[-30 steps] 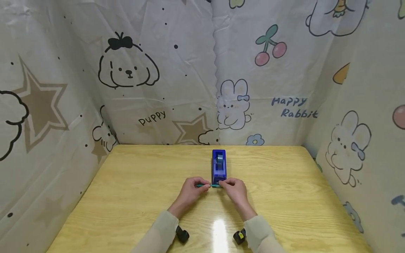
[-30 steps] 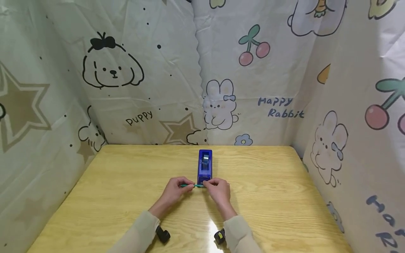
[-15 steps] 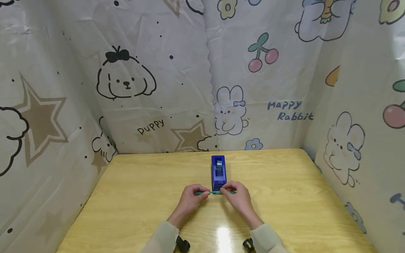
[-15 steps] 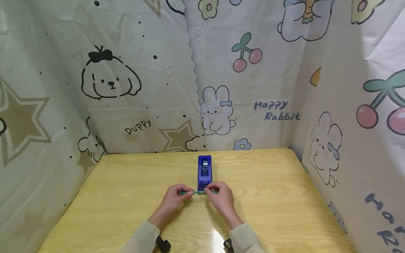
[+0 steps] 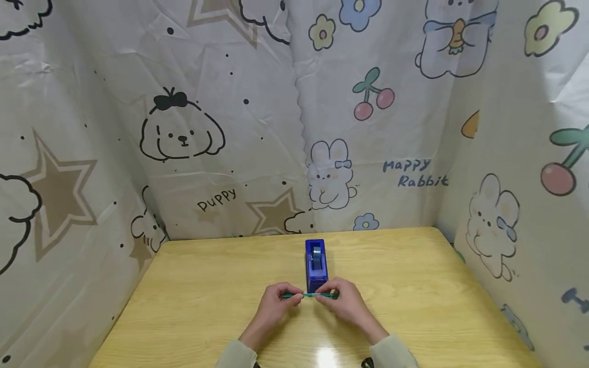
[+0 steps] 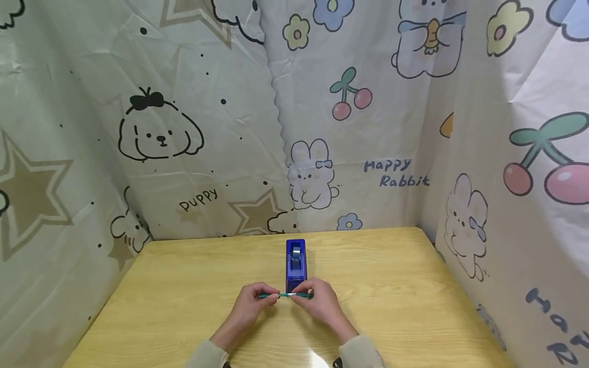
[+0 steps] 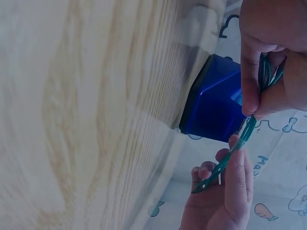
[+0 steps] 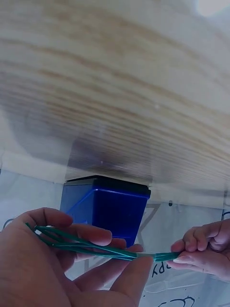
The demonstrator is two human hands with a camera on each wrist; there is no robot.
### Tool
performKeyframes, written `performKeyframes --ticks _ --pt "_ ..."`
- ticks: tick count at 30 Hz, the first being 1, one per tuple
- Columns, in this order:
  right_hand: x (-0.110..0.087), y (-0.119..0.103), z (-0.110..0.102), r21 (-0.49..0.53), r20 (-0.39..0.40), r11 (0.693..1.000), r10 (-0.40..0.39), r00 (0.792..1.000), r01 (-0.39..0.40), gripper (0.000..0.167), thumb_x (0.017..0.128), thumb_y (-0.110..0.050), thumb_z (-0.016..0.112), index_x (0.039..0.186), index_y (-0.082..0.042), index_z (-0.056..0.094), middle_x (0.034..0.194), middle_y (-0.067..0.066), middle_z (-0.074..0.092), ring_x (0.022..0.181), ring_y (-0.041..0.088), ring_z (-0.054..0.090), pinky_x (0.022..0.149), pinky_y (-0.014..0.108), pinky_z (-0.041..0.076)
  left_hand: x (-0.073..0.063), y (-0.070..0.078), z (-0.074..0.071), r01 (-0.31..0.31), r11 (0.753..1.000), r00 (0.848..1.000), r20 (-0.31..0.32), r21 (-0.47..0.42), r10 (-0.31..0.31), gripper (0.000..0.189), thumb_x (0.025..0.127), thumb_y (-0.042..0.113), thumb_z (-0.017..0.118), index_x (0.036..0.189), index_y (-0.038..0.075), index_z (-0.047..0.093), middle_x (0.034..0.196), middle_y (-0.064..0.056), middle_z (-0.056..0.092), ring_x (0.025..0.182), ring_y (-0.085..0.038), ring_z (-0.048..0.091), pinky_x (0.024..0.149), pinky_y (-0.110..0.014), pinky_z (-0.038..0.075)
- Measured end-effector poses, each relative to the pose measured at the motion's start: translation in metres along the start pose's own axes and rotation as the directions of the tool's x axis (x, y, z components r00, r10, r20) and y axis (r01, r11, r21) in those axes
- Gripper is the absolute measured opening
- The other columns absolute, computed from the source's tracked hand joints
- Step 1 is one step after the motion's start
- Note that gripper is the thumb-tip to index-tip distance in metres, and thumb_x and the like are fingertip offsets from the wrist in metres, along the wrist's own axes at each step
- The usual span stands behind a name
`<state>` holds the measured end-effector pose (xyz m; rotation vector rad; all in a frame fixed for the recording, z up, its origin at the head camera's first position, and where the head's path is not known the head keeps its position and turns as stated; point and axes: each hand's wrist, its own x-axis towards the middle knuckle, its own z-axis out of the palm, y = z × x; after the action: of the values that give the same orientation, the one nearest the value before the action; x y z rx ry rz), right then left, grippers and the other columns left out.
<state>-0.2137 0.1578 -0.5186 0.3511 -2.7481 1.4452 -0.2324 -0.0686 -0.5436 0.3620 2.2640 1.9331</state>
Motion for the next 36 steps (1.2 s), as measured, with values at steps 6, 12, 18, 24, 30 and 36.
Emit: performKeyframes --ticks 6,12,18,24,30,36 --pt "-0.006 0.000 -0.001 -0.011 0.044 1.000 0.000 0.999 0.000 0.008 0.092 -0.028 0.080 0.092 -0.019 0.080 0.096 -0.004 0.071 0.092 0.017 0.061 0.077 0.027 0.047 -0.006 0.000 0.002 0.012 1.000 1.000 0.012 -0.002 -0.012 0.012 0.092 0.004 0.077 0.100 -0.004 0.077 0.094 -0.012 0.076 0.076 -0.011 0.067 0.072 -0.022 0.057" --pt "-0.007 0.001 -0.005 -0.012 0.098 1.000 0.029 0.995 -0.028 0.007 0.094 -0.026 0.078 0.090 -0.020 0.079 0.093 -0.006 0.071 0.087 0.014 0.058 0.075 0.027 0.046 -0.009 -0.001 0.005 -0.017 1.000 1.000 0.023 0.003 0.017 0.011 0.092 0.003 0.077 0.099 -0.005 0.077 0.091 -0.012 0.076 0.074 -0.007 0.065 0.070 -0.020 0.054" --pt "-0.005 0.003 -0.008 0.010 0.161 1.000 0.015 0.987 -0.017 0.009 0.095 -0.025 0.076 0.091 -0.018 0.078 0.089 -0.006 0.070 0.078 0.014 0.057 0.068 0.025 0.046 -0.010 -0.004 0.004 -0.030 0.999 0.998 0.054 0.013 0.029 0.012 0.091 0.005 0.078 0.100 -0.003 0.077 0.094 -0.014 0.077 0.076 -0.006 0.064 0.070 -0.018 0.052" --pt "-0.001 0.002 -0.008 0.019 0.208 1.000 -0.013 0.978 0.010 0.009 0.095 -0.024 0.076 0.090 -0.018 0.076 0.088 -0.006 0.069 0.075 0.012 0.059 0.067 0.024 0.047 -0.012 -0.002 -0.001 -0.027 0.999 0.996 0.082 0.028 0.025 0.012 0.092 0.006 0.077 0.101 -0.001 0.077 0.100 -0.017 0.077 0.080 -0.008 0.064 0.072 -0.019 0.052" --pt "0.003 -0.002 -0.007 -0.010 0.217 0.999 -0.040 0.975 0.043 0.009 0.095 -0.024 0.076 0.088 -0.018 0.076 0.086 -0.007 0.069 0.078 0.010 0.057 0.069 0.024 0.046 -0.011 -0.001 -0.007 -0.034 0.999 0.995 0.098 0.038 0.030 0.011 0.093 0.007 0.077 0.101 0.000 0.078 0.101 -0.015 0.077 0.084 -0.011 0.064 0.072 -0.020 0.052" --pt "0.001 -0.002 -0.005 -0.009 0.228 1.000 -0.025 0.973 0.028 0.008 0.093 -0.022 0.078 0.088 -0.017 0.076 0.085 -0.005 0.068 0.079 0.013 0.056 0.069 0.024 0.044 -0.012 -0.006 -0.008 -0.022 0.997 0.994 0.109 0.074 0.013 0.011 0.092 0.009 0.078 0.101 0.003 0.078 0.098 -0.008 0.076 0.085 -0.011 0.063 0.074 -0.021 0.051"
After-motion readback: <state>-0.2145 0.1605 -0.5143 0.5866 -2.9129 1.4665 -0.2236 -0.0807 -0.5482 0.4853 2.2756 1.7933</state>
